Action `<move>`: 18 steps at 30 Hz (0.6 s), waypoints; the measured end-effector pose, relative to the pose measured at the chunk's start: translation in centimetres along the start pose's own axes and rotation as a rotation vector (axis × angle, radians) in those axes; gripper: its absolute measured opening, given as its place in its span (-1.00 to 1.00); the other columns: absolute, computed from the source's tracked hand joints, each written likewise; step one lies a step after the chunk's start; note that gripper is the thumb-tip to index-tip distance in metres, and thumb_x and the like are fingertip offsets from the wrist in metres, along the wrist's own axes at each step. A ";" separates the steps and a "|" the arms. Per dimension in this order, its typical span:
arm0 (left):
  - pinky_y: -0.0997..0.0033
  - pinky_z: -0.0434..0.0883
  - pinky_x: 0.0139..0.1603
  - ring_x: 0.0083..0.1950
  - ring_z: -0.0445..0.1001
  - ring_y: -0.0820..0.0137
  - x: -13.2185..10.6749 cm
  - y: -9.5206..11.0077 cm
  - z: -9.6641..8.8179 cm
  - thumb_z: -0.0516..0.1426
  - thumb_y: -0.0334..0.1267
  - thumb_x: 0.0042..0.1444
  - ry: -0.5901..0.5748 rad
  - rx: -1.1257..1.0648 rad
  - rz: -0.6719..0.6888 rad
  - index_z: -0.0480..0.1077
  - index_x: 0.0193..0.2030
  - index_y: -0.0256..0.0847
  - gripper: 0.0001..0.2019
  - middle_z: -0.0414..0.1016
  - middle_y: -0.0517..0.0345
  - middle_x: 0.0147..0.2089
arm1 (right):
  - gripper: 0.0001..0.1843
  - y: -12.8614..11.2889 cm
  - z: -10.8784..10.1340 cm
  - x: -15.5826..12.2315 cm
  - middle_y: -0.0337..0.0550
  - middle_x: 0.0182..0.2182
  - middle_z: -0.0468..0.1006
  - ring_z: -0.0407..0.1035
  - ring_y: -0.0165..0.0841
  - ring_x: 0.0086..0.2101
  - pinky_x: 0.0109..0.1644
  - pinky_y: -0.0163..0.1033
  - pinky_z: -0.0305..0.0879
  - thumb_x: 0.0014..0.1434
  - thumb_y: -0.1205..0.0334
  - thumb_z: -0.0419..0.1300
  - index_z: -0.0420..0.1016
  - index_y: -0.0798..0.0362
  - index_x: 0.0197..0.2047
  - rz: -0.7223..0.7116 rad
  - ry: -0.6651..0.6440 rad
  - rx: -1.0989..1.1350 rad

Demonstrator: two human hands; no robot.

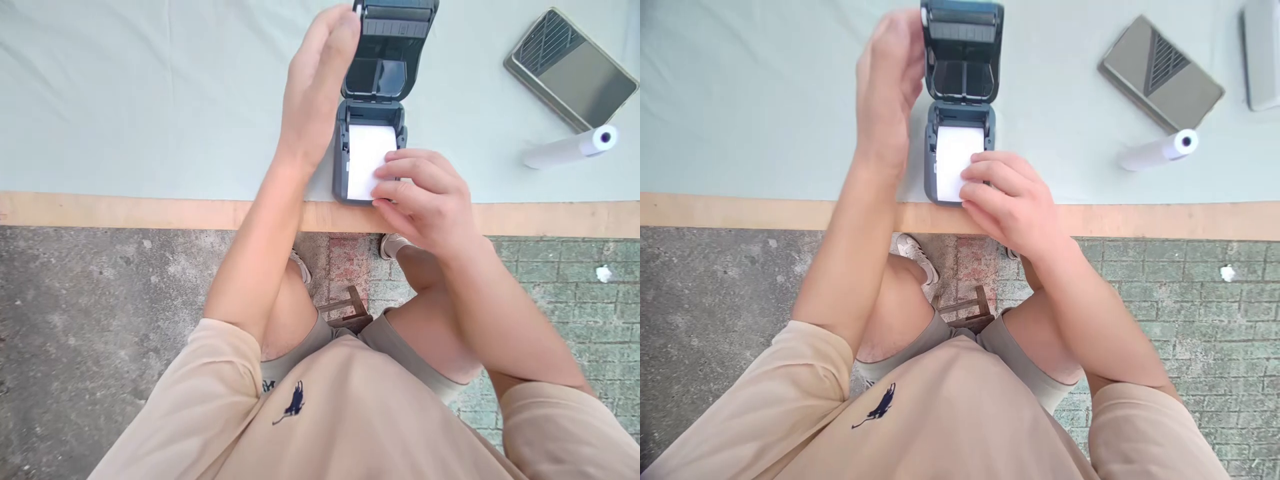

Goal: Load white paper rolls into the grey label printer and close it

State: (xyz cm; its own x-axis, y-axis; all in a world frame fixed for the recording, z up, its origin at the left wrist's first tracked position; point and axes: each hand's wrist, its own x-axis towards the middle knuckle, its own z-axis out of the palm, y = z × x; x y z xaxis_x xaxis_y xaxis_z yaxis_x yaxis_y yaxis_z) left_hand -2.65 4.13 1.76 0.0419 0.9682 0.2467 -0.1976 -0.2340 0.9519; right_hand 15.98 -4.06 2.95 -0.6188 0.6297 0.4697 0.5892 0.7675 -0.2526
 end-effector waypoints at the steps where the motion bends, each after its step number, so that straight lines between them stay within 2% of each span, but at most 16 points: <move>1: 0.32 0.34 -0.02 -0.12 0.36 0.40 -0.1 0.5 0.2 -0.05 -0.18 0.24 0.002 -0.006 0.005 0.38 -0.30 -0.09 -0.79 0.40 0.16 -0.24 | -0.89 0.0 0.0 -0.1 -0.21 -0.16 0.43 0.32 -0.36 0.00 0.07 -0.20 0.34 0.12 0.26 0.12 0.41 -0.03 -0.24 0.010 0.012 0.002; 4: 0.31 0.28 -0.19 -0.26 0.31 0.42 -0.8 0.9 0.2 -0.07 -0.22 0.25 -0.002 0.125 0.051 0.37 -0.41 -0.14 -0.72 0.34 0.12 -0.35 | -0.86 -0.1 -0.1 -0.4 -0.16 -0.28 0.38 0.31 -0.38 -0.15 -0.04 -0.17 0.32 0.12 0.25 0.12 0.45 -0.10 -0.24 0.058 0.061 -0.020; 7: 0.29 0.29 -0.22 -0.14 0.37 0.33 -1.9 0.2 -0.1 0.12 -0.29 0.10 -0.065 0.290 0.087 0.39 -0.50 -0.13 -0.84 0.40 0.09 -0.30 | -0.87 -0.4 -0.2 -0.5 -0.16 -0.39 0.34 0.24 -0.43 -0.32 -0.18 -0.18 0.28 0.11 0.17 0.14 0.49 -0.16 -0.26 0.171 0.027 0.054; 8: 0.30 0.30 -0.22 -0.06 0.36 0.30 -2.3 0.0 -0.2 0.19 -0.35 0.01 -0.069 0.316 0.085 0.40 -0.46 -0.13 -0.93 0.41 0.10 -0.23 | -0.89 -0.5 -0.3 -0.5 -0.16 -0.40 0.32 0.23 -0.43 -0.33 -0.17 -0.17 0.28 0.10 0.13 0.15 0.49 -0.15 -0.29 0.220 0.015 0.101; 10: 0.33 0.30 -0.24 0.01 0.33 0.29 -3.1 -0.1 -0.5 0.28 -0.40 -0.14 0.006 0.392 0.012 0.40 -0.27 -0.09 -0.74 0.37 0.13 -0.06 | -0.82 -0.5 -0.2 -0.2 -0.15 -0.37 0.32 0.25 -0.42 -0.28 -0.17 -0.18 0.30 0.10 0.04 0.14 0.45 -0.09 -0.28 0.362 0.044 0.187; 11: 0.34 0.27 -0.25 -0.04 0.33 0.32 -3.4 0.1 -0.5 0.32 -0.35 -0.16 0.071 0.458 -0.064 0.37 -0.20 -0.09 -0.65 0.35 0.14 -0.04 | -0.77 -0.4 -0.1 0.1 -0.14 -0.31 0.33 0.27 -0.42 -0.25 -0.20 -0.21 0.31 0.12 0.02 0.12 0.42 -0.06 -0.21 0.461 0.078 0.218; 12: 0.33 0.22 -0.26 -0.12 0.31 0.35 -3.7 0.2 -0.6 0.34 -0.25 -0.16 0.127 0.532 -0.152 0.36 -0.19 -0.11 -0.64 0.36 0.13 -0.08 | -0.71 -0.2 0.0 0.4 -0.12 -0.25 0.35 0.28 -0.42 -0.24 -0.24 -0.24 0.31 0.14 0.00 0.09 0.37 -0.04 -0.13 0.572 0.104 0.246; 14: 0.33 0.12 -0.28 -0.33 0.21 0.43 -4.1 0.5 -0.6 0.29 0.00 -0.10 0.133 0.665 -0.297 0.33 -0.39 -0.16 -0.68 0.34 0.16 -0.33 | -0.61 0.2 0.2 1.3 -0.09 -0.20 0.39 0.33 -0.44 -0.27 -0.34 -0.29 0.28 0.21 -0.03 -0.01 0.26 0.01 0.01 0.775 0.088 0.315; 16: 0.32 0.04 -0.29 -0.43 0.08 0.46 -4.4 0.6 -0.3 0.18 0.11 -0.01 0.055 0.714 -0.304 0.20 -0.60 -0.17 -0.57 0.18 0.21 -0.54 | -0.58 0.5 0.4 2.3 -0.12 -0.28 0.43 0.34 -0.47 -0.34 -0.35 -0.30 0.26 0.23 -0.06 -0.06 0.29 0.05 -0.01 0.918 0.019 0.412; 18: 0.32 0.02 -0.29 -0.44 0.06 0.46 -4.8 0.5 0.0 0.14 0.10 0.03 0.043 0.690 -0.245 0.13 -0.64 -0.17 -0.54 0.11 0.22 -0.58 | -0.62 0.5 0.5 3.1 -0.15 -0.34 0.43 0.33 -0.49 -0.36 -0.36 -0.32 0.24 0.19 -0.05 0.02 0.33 0.07 -0.11 1.022 -0.008 0.524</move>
State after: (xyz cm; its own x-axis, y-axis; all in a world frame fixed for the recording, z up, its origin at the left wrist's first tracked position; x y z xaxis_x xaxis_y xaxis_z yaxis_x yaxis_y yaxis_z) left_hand -2.93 -0.62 1.09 -0.0350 0.9992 0.0185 0.4749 0.0003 0.8801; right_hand 14.11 -1.69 3.90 0.0201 0.9865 -0.1623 0.5306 -0.1481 -0.8346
